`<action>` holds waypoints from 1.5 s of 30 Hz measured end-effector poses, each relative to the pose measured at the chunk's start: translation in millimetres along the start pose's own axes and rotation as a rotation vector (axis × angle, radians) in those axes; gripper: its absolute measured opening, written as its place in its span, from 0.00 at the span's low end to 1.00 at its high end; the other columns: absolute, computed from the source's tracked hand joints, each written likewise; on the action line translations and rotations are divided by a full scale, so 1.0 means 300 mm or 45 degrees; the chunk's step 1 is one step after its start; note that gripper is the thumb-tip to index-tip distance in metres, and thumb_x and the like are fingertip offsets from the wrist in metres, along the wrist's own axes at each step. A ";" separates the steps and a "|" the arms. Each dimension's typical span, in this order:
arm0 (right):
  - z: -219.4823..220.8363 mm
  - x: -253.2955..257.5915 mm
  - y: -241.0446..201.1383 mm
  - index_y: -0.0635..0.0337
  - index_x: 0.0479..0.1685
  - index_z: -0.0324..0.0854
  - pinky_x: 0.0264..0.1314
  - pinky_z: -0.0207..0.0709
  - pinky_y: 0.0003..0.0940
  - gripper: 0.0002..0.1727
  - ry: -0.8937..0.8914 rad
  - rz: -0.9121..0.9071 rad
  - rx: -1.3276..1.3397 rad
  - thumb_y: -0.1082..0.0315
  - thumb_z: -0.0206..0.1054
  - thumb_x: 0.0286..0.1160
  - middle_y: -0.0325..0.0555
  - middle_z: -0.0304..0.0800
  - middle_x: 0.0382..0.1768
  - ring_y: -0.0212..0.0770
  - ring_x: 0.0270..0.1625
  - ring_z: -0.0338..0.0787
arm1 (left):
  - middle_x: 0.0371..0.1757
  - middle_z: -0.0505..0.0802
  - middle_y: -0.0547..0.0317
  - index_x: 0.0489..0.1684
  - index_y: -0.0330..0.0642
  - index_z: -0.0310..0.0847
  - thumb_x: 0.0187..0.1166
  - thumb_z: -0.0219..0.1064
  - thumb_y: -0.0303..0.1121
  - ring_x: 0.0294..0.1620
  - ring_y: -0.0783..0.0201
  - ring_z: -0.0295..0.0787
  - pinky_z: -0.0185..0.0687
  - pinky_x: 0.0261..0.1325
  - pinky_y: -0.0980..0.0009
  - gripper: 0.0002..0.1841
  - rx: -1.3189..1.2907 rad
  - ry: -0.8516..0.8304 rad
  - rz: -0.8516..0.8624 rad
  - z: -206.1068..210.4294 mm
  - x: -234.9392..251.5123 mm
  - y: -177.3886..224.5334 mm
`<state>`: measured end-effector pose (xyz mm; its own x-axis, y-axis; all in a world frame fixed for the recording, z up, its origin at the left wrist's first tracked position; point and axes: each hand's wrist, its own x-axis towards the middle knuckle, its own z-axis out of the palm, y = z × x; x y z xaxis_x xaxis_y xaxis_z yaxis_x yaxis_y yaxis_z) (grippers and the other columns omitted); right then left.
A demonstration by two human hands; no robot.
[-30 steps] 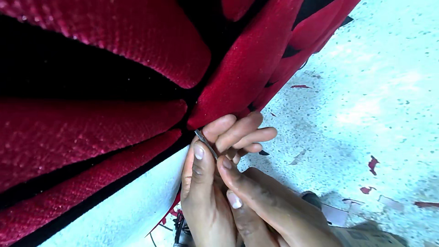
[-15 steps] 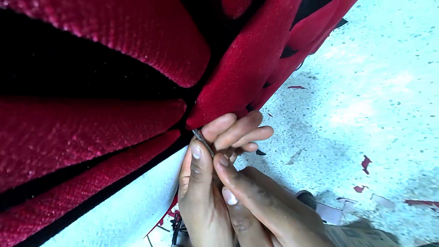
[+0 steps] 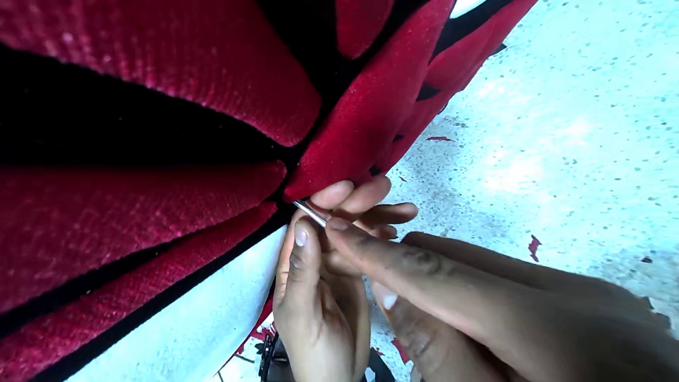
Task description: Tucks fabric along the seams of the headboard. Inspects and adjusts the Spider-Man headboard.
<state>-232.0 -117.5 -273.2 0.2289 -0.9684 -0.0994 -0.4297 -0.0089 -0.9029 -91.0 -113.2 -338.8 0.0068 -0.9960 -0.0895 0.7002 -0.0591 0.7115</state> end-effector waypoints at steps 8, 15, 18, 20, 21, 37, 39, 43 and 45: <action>0.270 -0.130 0.205 0.49 0.69 0.88 0.41 0.85 0.21 0.18 0.386 -0.168 0.513 0.70 0.63 0.84 0.42 0.93 0.46 0.27 0.42 0.88 | 0.61 0.91 0.37 0.73 0.36 0.76 0.94 0.50 0.42 0.60 0.46 0.92 0.85 0.68 0.53 0.22 0.175 0.016 -0.082 -0.002 -0.054 -0.004; 0.340 -0.127 0.233 0.55 0.63 0.90 0.51 0.89 0.23 0.15 0.585 -0.214 0.636 0.73 0.65 0.83 0.43 0.96 0.51 0.29 0.47 0.92 | 0.57 0.92 0.36 0.73 0.35 0.75 0.95 0.46 0.45 0.58 0.46 0.93 0.87 0.67 0.53 0.25 0.317 0.011 -0.116 -0.017 -0.056 -0.030; 0.342 -0.117 0.241 0.56 0.61 0.91 0.50 0.89 0.23 0.15 0.621 -0.222 0.646 0.74 0.65 0.82 0.43 0.96 0.50 0.28 0.46 0.92 | 0.58 0.91 0.36 0.73 0.35 0.76 0.95 0.45 0.44 0.58 0.46 0.93 0.87 0.67 0.53 0.24 0.338 0.030 -0.121 -0.013 -0.049 -0.037; 0.346 -0.110 0.245 0.57 0.60 0.92 0.48 0.89 0.22 0.15 0.635 -0.226 0.650 0.74 0.65 0.81 0.43 0.96 0.48 0.28 0.46 0.92 | 0.58 0.91 0.36 0.73 0.35 0.75 0.95 0.45 0.44 0.58 0.46 0.93 0.86 0.68 0.53 0.24 0.355 0.035 -0.112 -0.010 -0.043 -0.040; 0.347 -0.108 0.247 0.57 0.60 0.92 0.48 0.88 0.22 0.15 0.632 -0.226 0.651 0.74 0.65 0.81 0.43 0.96 0.47 0.28 0.45 0.91 | 0.59 0.91 0.36 0.73 0.35 0.75 0.95 0.45 0.44 0.59 0.46 0.93 0.86 0.68 0.52 0.24 0.356 0.035 -0.107 -0.011 -0.041 -0.042; 0.384 -0.066 0.252 0.59 0.59 0.92 0.48 0.89 0.23 0.14 0.703 -0.253 0.735 0.76 0.65 0.80 0.45 0.96 0.46 0.29 0.44 0.91 | 0.60 0.91 0.34 0.72 0.34 0.76 0.96 0.43 0.44 0.62 0.44 0.91 0.84 0.71 0.51 0.25 0.454 0.044 -0.081 -0.033 -0.011 -0.041; 0.395 -0.062 0.252 0.59 0.59 0.92 0.48 0.88 0.23 0.14 0.729 -0.259 0.736 0.76 0.65 0.80 0.45 0.95 0.45 0.29 0.43 0.91 | 0.59 0.91 0.35 0.72 0.34 0.77 0.95 0.44 0.44 0.62 0.44 0.91 0.84 0.71 0.51 0.25 0.473 0.044 -0.083 -0.035 -0.011 -0.040; 0.406 -0.061 0.252 0.60 0.59 0.91 0.51 0.90 0.25 0.14 0.734 -0.267 0.739 0.76 0.65 0.80 0.46 0.96 0.47 0.31 0.47 0.93 | 0.60 0.91 0.34 0.72 0.33 0.76 0.95 0.45 0.45 0.62 0.44 0.91 0.84 0.72 0.51 0.25 0.468 0.035 -0.096 -0.039 -0.009 -0.031; 0.406 -0.063 0.253 0.59 0.59 0.92 0.50 0.89 0.24 0.15 0.725 -0.266 0.737 0.76 0.65 0.80 0.46 0.96 0.47 0.31 0.46 0.92 | 0.60 0.91 0.34 0.72 0.34 0.76 0.95 0.45 0.45 0.63 0.44 0.91 0.84 0.72 0.51 0.25 0.456 0.028 -0.096 -0.039 -0.010 -0.031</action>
<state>-162.6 -69.6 -390.9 -0.2887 -0.9403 0.1801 0.1245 -0.2234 -0.9668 -89.1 -109.0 -353.4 -0.0168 -0.9865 -0.1632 0.4050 -0.1559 0.9009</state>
